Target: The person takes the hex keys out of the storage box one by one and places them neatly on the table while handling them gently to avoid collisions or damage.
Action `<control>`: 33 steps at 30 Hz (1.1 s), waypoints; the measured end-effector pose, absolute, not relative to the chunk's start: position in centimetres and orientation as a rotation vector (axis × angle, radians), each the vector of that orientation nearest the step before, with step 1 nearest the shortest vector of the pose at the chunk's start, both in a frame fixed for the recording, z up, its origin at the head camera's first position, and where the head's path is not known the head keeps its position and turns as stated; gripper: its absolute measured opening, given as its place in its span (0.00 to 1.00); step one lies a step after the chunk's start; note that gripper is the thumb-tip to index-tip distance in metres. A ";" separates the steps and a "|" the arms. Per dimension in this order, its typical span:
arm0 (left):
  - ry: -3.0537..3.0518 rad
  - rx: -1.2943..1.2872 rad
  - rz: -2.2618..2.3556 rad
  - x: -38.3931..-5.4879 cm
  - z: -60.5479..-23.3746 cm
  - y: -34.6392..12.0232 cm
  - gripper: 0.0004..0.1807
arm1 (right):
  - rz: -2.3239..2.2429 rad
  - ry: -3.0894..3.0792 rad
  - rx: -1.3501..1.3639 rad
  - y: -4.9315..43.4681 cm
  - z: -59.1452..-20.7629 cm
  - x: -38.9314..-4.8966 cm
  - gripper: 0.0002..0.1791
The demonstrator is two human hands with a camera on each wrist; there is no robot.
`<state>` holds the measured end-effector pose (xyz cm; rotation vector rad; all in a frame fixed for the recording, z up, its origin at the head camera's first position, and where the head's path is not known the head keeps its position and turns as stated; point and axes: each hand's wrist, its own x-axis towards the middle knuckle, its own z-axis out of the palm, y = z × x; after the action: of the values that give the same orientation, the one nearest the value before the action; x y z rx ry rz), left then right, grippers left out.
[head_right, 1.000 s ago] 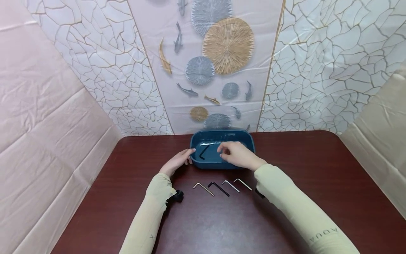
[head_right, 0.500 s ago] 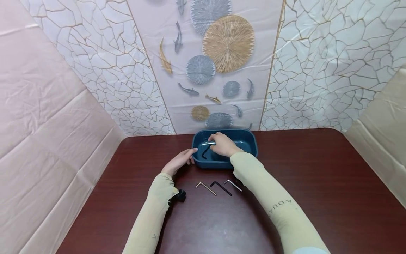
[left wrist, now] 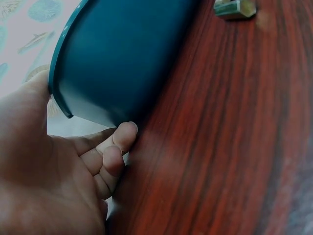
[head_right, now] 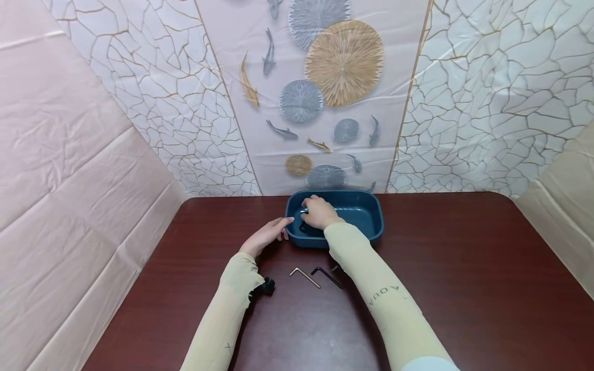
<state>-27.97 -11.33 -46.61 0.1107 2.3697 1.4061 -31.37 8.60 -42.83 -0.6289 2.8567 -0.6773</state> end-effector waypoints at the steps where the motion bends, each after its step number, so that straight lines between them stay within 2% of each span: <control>1: 2.367 0.110 1.405 -28.0 -46.6 -11.2 0.30 | -0.649 2.862 -0.626 8.5 -43.0 -31.4 0.24; 13: 2.430 0.113 1.375 -28.0 -46.3 -10.9 0.31 | -0.510 2.930 -0.612 8.3 -44.0 -32.6 0.18; 20: 2.478 0.129 1.328 -27.8 -46.6 -10.9 0.35 | -0.526 2.867 -0.611 8.4 -43.9 -32.7 0.08; 21: 2.483 0.128 1.328 -27.8 -46.6 -10.9 0.35 | -0.548 2.832 -0.599 8.4 -43.8 -32.8 0.09; 26: 2.492 0.121 1.329 -27.8 -46.5 -10.9 0.32 | -0.607 2.662 -0.553 8.9 -43.0 -33.0 0.25; 30: 2.483 0.104 1.326 -27.7 -46.5 -10.9 0.30 | -0.570 2.618 -0.568 9.0 -42.8 -32.8 0.27; 33: 2.492 0.101 1.328 -27.7 -46.5 -10.9 0.29 | -0.525 2.627 -0.611 8.8 -42.9 -32.8 0.24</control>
<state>-27.67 -10.93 -46.54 0.1005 2.4921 1.3278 -32.75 8.80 -42.86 -0.6111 2.6275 -0.5249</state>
